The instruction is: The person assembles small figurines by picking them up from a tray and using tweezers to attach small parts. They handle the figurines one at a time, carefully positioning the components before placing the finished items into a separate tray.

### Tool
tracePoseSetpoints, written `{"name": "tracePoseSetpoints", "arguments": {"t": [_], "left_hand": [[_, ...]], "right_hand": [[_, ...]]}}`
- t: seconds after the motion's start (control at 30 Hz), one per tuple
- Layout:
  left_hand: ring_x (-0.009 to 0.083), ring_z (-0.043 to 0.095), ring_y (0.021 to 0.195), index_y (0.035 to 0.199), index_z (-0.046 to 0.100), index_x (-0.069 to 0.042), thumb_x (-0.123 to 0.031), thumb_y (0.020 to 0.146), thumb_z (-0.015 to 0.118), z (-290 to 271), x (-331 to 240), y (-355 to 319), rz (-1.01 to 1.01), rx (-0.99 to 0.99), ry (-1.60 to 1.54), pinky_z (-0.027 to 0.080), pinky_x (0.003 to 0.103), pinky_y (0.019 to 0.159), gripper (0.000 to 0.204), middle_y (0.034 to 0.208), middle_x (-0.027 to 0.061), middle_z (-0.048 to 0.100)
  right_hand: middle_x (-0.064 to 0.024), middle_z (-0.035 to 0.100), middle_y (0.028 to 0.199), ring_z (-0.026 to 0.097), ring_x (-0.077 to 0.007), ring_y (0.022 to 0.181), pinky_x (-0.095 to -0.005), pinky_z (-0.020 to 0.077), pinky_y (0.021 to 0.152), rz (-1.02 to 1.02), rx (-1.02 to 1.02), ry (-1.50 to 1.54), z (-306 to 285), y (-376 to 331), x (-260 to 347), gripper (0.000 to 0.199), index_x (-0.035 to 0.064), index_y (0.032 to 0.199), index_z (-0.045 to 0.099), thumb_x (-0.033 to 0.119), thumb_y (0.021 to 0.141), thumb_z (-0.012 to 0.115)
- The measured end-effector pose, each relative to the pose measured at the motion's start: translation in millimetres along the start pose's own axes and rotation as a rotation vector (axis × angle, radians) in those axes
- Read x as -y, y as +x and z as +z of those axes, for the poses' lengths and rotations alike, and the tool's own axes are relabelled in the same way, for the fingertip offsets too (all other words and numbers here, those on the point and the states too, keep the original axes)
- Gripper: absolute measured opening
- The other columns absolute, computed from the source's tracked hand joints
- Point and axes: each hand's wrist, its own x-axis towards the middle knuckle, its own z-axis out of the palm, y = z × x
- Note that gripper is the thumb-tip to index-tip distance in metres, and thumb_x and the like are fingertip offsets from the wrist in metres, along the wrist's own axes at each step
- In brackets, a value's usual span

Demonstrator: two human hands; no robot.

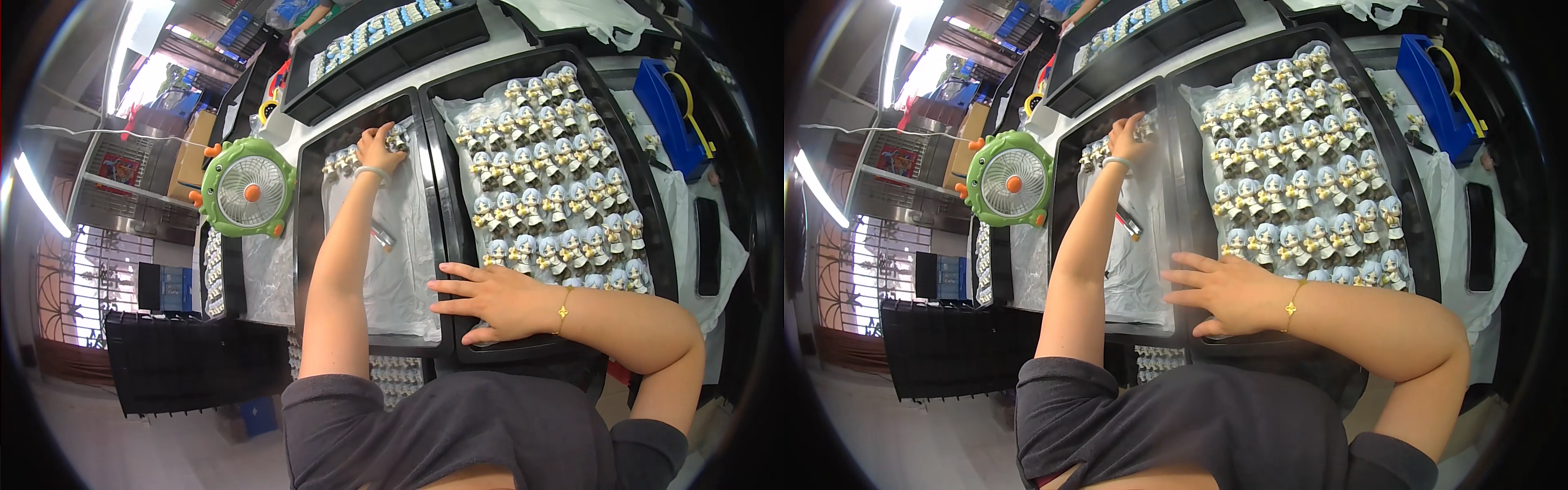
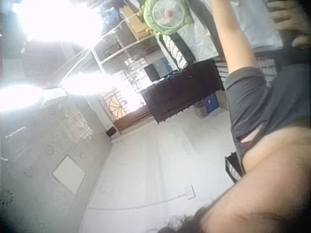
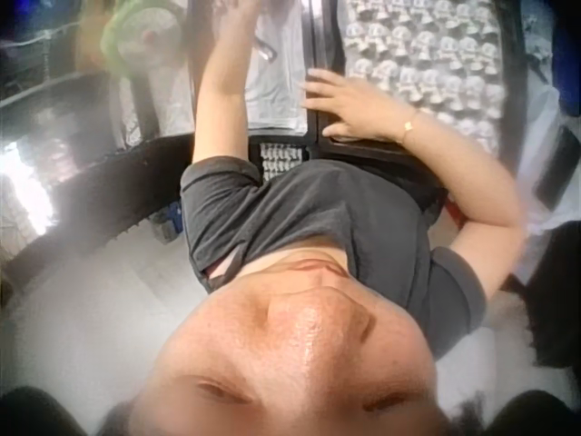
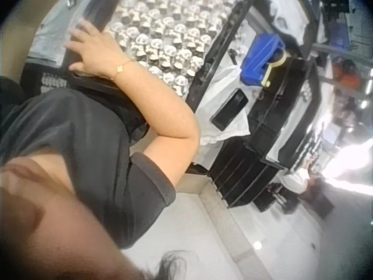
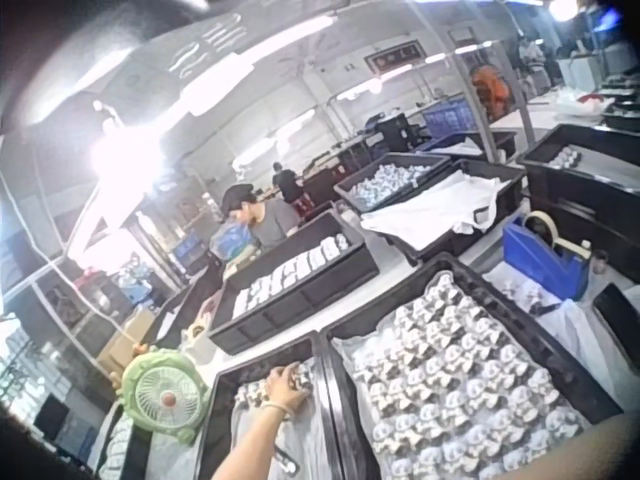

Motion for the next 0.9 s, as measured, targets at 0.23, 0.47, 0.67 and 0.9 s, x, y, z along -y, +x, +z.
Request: {"name": "tracePoseSetpoints", "arguments": {"t": [0.23, 0.47, 0.67, 0.9], "left_hand": [[0.0316, 0.04, 0.104, 0.105, 0.05, -0.008, -0.009, 0.055, 0.059, -24, -36, 2, 0.221, -0.466, -0.187, 0.031, 0.041, 0.087, 0.051, 0.104, 0.0124, 0.047], [0.0294, 0.057, 0.084, 0.094, 0.057, -0.009, -0.008, 0.074, 0.05, -30, -198, 30, 0.728, -0.046, -0.16, 0.044, 0.038, 0.071, 0.021, 0.083, 0.0122, 0.06], [0.0352, 0.053, 0.098, 0.11, 0.047, -0.018, -0.03, 0.084, 0.035, 30, -234, 61, 0.365, 0.342, 0.184, 0.041, 0.045, 0.081, 0.03, 0.105, 0.0198, 0.055], [0.0402, 0.055, 0.083, 0.101, 0.046, -0.014, -0.018, 0.082, 0.042, 15, -236, 53, 0.328, 0.09, -0.033, 0.042, 0.046, 0.072, 0.02, 0.085, 0.0207, 0.059]], "right_hand": [[-0.0054, 0.031, 0.134, 0.021, -0.0242, 0.128, -0.0393, 0.04, 0.087, 0.013, 0.005, 0.0, 1, 0, 1, 0.054, 0.0147, 0.121, 0.044, 0.037, 0.075, 0.059], [-0.0082, 0.033, 0.133, 0.021, -0.0284, 0.127, -0.0409, 0.0406, 0.088, -0.008, -0.03, 0.045, 9, 4, 2, 0.054, 0.0122, 0.118, 0.047, 0.037, 0.072, 0.061], [-0.013, 0.03, 0.134, 0.013, -0.0332, 0.129, -0.0442, 0.0335, 0.095, -0.093, -0.033, 0.117, 23, 7, -11, 0.06, 0.0125, 0.119, 0.048, 0.044, 0.069, 0.06], [-0.0119, 0.03, 0.134, 0.014, -0.0342, 0.128, -0.0453, 0.0368, 0.092, -0.119, -0.033, 0.053, 23, 9, -11, 0.06, 0.012, 0.119, 0.048, 0.045, 0.071, 0.059]]}}
